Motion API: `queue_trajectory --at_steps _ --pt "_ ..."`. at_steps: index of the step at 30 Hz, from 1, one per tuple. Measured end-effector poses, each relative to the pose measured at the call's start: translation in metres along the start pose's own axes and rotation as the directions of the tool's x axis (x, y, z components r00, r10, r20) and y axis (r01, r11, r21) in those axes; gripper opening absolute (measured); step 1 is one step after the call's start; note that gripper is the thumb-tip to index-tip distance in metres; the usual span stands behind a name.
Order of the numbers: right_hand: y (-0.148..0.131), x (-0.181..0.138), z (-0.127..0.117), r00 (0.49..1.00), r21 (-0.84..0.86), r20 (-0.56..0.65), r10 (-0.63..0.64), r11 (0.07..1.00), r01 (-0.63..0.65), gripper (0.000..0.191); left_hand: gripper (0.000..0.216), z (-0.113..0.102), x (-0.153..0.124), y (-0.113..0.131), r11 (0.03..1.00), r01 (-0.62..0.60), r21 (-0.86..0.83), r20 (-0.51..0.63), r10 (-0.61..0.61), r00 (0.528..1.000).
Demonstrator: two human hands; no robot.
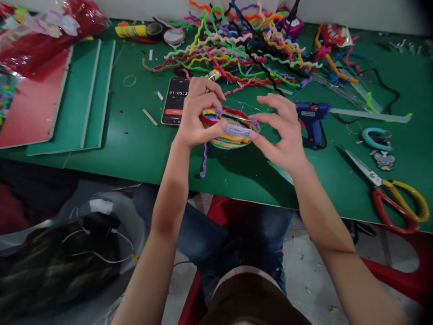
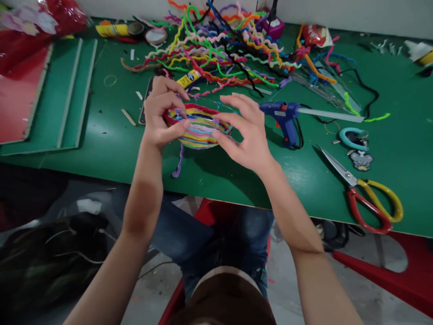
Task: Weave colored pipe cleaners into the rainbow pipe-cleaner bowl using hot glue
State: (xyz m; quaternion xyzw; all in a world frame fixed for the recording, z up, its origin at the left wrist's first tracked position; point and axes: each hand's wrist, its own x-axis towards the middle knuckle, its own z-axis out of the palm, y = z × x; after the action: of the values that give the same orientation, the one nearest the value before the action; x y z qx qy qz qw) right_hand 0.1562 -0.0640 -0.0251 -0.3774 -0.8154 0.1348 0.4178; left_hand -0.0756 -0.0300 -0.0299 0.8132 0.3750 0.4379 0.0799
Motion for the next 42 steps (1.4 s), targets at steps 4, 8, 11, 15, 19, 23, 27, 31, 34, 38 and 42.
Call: queue_trajectory --at_steps 4,8,11,15,19,23,27,31,34,38,42 --pt "0.004 0.000 0.001 0.999 -0.003 0.048 -0.023 1.000 0.023 0.021 0.041 0.000 0.002 0.004 0.995 -0.083 -0.064 -0.052 0.079 0.996" --pt "0.006 0.001 0.000 0.995 0.037 0.095 -0.034 0.999 0.031 0.022 0.038 0.001 0.003 0.001 0.989 -0.132 -0.073 -0.062 0.127 0.990" --pt "0.006 0.003 0.000 0.993 0.069 0.115 -0.027 0.997 0.019 0.021 0.037 0.002 0.003 -0.005 0.980 -0.178 -0.093 -0.059 0.173 0.983" --pt "0.006 0.005 0.001 0.992 0.109 0.129 -0.010 0.994 -0.004 0.022 0.035 0.002 0.003 -0.008 0.972 -0.210 -0.108 -0.067 0.203 0.977" --pt "0.008 0.006 0.003 0.991 0.165 0.133 -0.011 0.986 -0.011 0.023 0.038 0.002 0.003 -0.004 0.981 -0.168 -0.093 -0.054 0.164 0.985" --pt "0.009 0.007 0.003 0.990 0.197 0.140 -0.006 0.980 -0.022 0.023 0.045 0.002 0.003 -0.002 0.990 -0.128 -0.059 -0.032 0.126 0.992" --pt "0.009 0.009 0.003 0.988 0.194 0.151 -0.004 0.981 -0.025 0.024 0.041 0.001 0.003 -0.001 0.989 -0.128 -0.075 -0.031 0.126 0.991" --pt "0.009 0.009 0.003 0.988 0.193 0.151 -0.005 0.981 -0.024 0.025 0.037 0.000 0.003 0.000 0.986 -0.142 -0.089 -0.023 0.141 0.990" --pt "0.010 0.009 0.004 0.989 0.196 0.146 0.004 0.980 -0.033 0.025 0.038 -0.001 0.003 0.000 0.987 -0.137 -0.084 -0.035 0.135 0.990" --pt "0.008 0.007 0.005 0.989 0.223 0.144 0.021 0.973 -0.053 0.023 0.043 0.002 -0.002 0.001 0.998 -0.055 0.015 -0.087 0.056 0.995" --pt "0.004 0.006 0.009 0.991 0.279 0.134 0.027 0.958 -0.063 0.018 0.033 0.004 -0.017 0.001 0.998 -0.058 0.009 -0.197 0.059 0.979"
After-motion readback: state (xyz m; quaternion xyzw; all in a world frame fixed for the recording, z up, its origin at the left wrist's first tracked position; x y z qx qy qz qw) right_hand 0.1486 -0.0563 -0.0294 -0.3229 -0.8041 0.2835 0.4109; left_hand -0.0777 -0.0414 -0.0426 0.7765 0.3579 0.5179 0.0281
